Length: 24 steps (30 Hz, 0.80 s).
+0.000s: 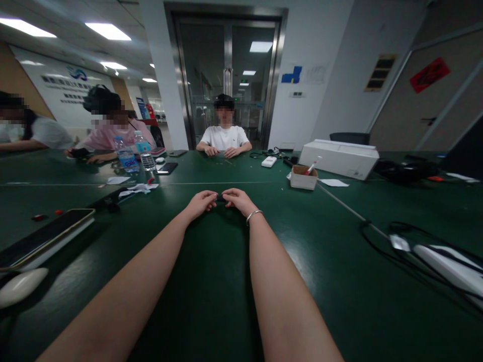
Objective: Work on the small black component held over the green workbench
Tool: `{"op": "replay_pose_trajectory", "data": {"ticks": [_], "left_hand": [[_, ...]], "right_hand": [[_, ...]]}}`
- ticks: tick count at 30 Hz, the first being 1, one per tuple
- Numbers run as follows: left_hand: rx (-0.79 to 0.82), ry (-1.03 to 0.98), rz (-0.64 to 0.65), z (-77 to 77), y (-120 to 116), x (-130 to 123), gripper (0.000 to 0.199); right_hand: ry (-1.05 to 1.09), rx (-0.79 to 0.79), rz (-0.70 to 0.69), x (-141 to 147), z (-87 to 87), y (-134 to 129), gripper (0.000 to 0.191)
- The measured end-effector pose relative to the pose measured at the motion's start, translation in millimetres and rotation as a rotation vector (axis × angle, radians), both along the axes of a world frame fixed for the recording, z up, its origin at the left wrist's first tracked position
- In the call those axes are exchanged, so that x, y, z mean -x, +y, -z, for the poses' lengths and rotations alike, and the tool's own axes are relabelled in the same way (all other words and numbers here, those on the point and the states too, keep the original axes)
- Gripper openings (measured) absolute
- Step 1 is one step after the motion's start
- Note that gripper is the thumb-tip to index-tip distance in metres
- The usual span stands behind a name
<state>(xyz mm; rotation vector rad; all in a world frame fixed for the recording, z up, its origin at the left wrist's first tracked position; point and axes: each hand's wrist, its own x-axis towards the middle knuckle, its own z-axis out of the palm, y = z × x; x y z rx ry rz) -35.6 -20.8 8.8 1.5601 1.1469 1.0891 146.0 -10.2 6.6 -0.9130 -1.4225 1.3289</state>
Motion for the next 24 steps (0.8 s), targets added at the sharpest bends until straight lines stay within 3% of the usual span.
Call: {"op": "replay_pose_trajectory", "data": {"ticks": [11,16,21,22,24], "left_hand": [[0.028,-0.117,0.031,-8.9,-8.1,1.8,0.031],[0.05,-0.154,0.011,-8.6,-6.9,2.5,0.03],[0.052,-0.163,0.002,-7.3,-6.7,3.2,0.025],[0.054,-0.167,-0.004,-7.2,-6.2,3.1,0.023],[0.057,-0.171,-0.013,-7.2,-4.8,2.8,0.02]], "right_hand": [[0.046,0.033,0.014,1.4,-3.3,-1.6,0.01],[0.084,-0.007,-0.006,0.1,-8.3,-7.0,0.055],[-0.053,0.008,0.019,5.0,-8.7,-3.5,0.02],[-0.022,0.002,0.0,4.5,-8.9,-4.0,0.021],[0.085,-0.018,-0.025,1.1,-9.8,-7.1,0.044]]}}
